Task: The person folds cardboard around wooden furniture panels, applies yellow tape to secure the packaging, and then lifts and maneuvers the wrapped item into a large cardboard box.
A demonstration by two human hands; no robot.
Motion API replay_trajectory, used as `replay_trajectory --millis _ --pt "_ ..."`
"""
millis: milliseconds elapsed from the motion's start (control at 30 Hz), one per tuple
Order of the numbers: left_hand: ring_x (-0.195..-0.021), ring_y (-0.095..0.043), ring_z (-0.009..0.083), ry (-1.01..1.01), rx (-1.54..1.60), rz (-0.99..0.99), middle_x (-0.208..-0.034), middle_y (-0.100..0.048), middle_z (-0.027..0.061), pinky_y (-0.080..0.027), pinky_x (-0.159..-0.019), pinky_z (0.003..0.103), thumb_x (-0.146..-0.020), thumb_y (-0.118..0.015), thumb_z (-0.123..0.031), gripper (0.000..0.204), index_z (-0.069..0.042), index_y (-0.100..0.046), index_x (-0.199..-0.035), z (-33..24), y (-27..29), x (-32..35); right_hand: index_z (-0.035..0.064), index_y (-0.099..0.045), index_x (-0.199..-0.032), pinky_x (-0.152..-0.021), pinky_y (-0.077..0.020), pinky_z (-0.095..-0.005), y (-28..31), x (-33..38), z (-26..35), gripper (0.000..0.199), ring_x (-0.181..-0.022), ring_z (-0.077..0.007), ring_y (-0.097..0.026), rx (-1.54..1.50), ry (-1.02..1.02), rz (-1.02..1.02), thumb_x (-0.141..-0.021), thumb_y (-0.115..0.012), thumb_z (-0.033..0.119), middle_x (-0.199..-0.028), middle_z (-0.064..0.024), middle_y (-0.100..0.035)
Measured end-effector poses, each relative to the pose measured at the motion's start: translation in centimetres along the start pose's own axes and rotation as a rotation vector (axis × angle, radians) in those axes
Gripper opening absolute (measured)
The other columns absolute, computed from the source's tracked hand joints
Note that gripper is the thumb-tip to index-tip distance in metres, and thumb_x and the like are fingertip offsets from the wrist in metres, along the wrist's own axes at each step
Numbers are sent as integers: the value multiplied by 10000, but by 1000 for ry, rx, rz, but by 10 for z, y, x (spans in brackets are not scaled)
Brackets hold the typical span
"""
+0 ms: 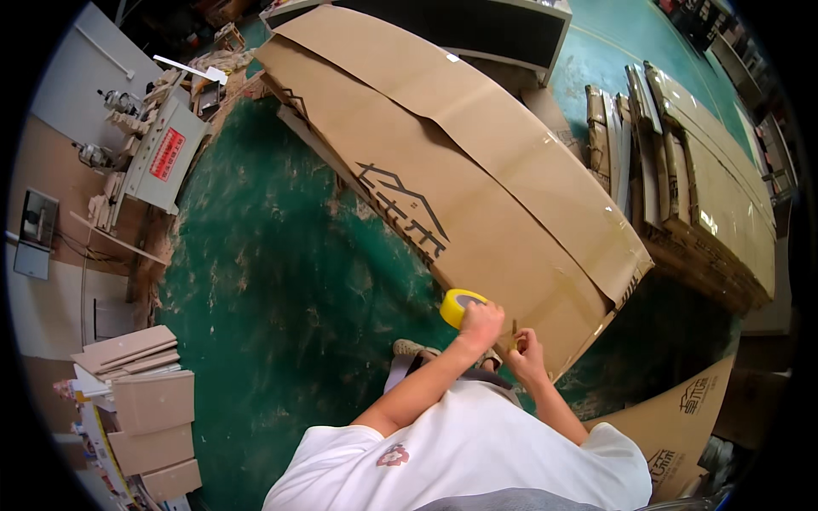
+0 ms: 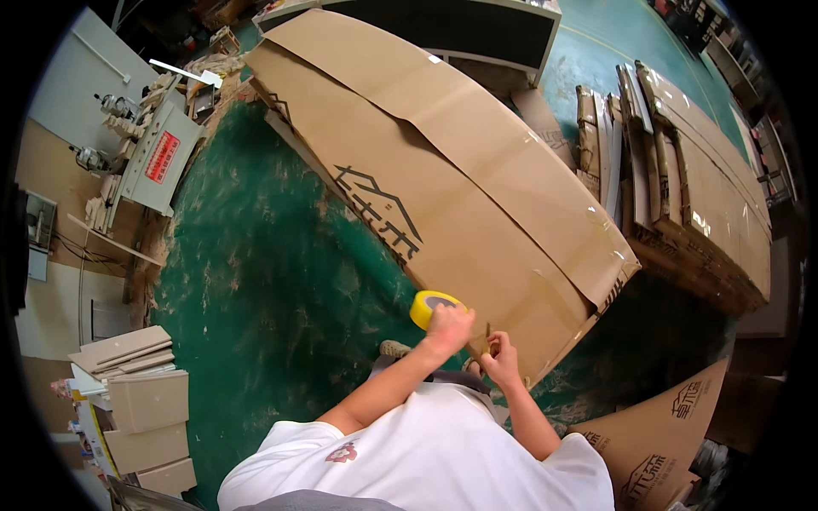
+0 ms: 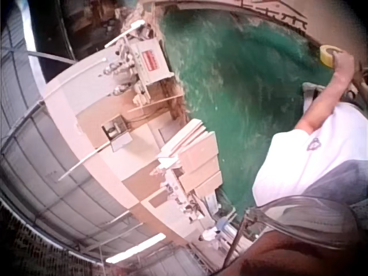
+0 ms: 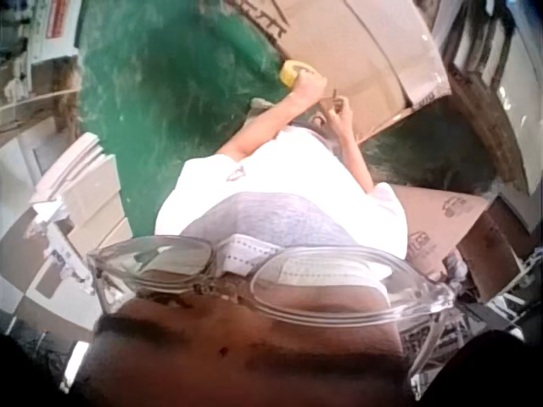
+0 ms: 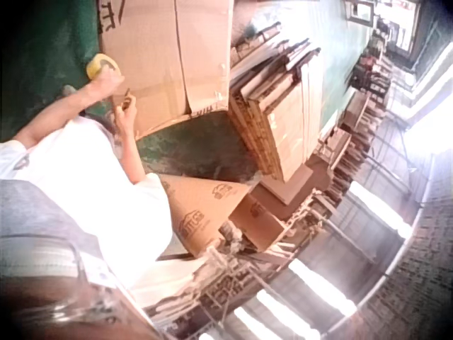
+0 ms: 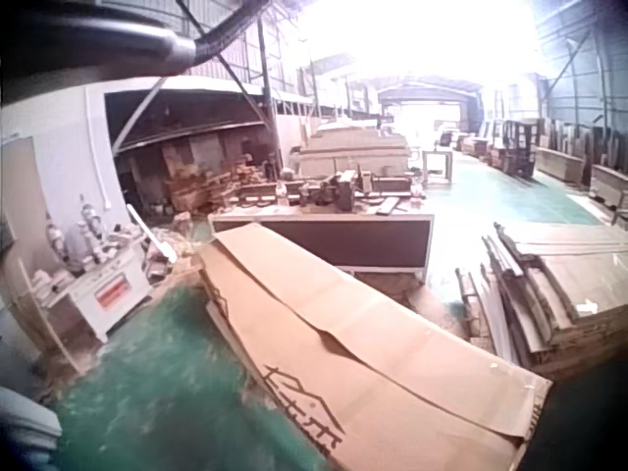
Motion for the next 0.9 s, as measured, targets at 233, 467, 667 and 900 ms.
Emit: replay_trajectory --millis 233,467,667,900 --pt "-765 -729 225 -236 48 -89 -823 -716 57 -527 -683 406 -840 -629 -210 86 -170 -705 -838 18 -21 0 67 -486 -1388 -524 -375 -220 -55 -7 -1 636 -583 -40 -448 -596 -116 -521 -765 -564 -33 -649 39 -499" --pt "-830 -741 263 -440 138 174 -873 -740 81 -529 -787 431 -868 -615 -201 138 -160 -745 -889 30 11 -25 55 -712 -994 -593 -481 -297 -49 31 -14 186 -616 -152 -592 62 -272 -420 -828 -690 136 -709 -86 -659" --pt "-827 -747 281 -621 159 217 -863 -751 112 -543 -753 439 -849 -632 -204 150 -136 -766 -846 50 9 -41 58 -711 -941 -656 -523 -365 -42 18 13 232 -663 -249 -641 328 -302 -234 -860 -728 275 -755 -140 -681" --pt "-769 -749 297 -785 181 307 -785 -744 131 -560 -622 439 -847 -630 -204 181 -114 -773 -784 65 9 -73 49 -722 -872 -687 -517 -337 -22 -3 -7 187 -723 -190 -647 26 -470 102 -867 -735 235 -801 -61 -711"
Point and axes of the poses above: each hand's wrist, its own x-axis away from the middle knuckle, its own y-axis out of the back of the hand, z = x × y, the point moved 1 cm from there along -x, towards the middle knuckle
